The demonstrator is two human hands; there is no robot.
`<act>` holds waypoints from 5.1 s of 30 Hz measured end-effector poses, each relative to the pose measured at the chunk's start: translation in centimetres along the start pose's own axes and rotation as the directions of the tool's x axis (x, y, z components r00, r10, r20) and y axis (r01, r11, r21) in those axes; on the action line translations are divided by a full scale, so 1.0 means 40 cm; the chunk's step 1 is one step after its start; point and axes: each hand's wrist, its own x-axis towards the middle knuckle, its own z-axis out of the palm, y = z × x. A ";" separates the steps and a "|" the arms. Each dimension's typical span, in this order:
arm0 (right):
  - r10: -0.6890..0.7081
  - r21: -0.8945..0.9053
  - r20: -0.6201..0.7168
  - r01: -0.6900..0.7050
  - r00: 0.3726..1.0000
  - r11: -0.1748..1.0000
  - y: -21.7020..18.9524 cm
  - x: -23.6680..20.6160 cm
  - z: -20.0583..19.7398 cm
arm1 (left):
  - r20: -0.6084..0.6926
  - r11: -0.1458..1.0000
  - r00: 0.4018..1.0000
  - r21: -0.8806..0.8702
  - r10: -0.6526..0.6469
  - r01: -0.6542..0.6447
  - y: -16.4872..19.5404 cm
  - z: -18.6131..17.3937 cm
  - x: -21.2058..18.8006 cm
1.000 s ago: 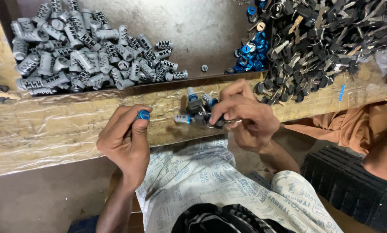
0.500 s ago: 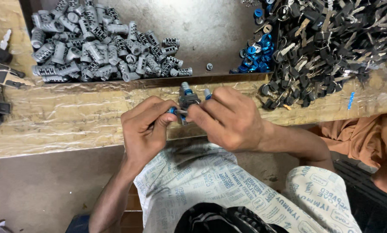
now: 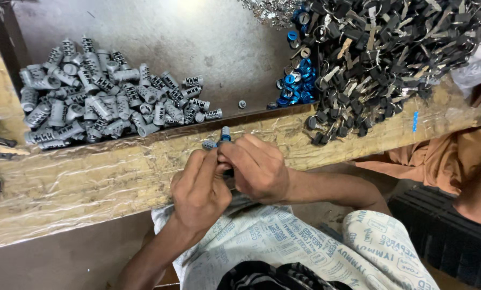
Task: The person assembles keychains at a workbench, picking gray plastic connector housings and blue caps from trays and pressing them onto key rings with keys attached, setting finished keychains aside and repeating the assembly one piece at a time.
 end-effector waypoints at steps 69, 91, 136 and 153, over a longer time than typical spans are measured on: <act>0.115 0.177 0.345 -0.185 0.931 0.967 0.121 0.149 -0.057 | -0.035 0.655 0.856 -0.660 -0.516 0.368 -0.027 -0.058 0.034; -0.143 0.348 0.324 0.023 0.935 0.937 0.007 0.035 -0.105 | 0.371 0.416 0.822 -0.726 -0.433 0.547 0.011 -0.072 -0.035; -0.465 -0.290 0.780 0.901 0.419 0.324 0.126 0.182 -0.027 | -0.194 0.594 0.747 -0.741 -0.636 0.313 -0.067 -0.084 -0.096; -0.298 -0.188 0.729 0.599 0.616 0.779 0.197 0.094 -0.052 | -0.174 0.596 0.748 -0.727 -0.640 0.341 -0.065 -0.089 -0.098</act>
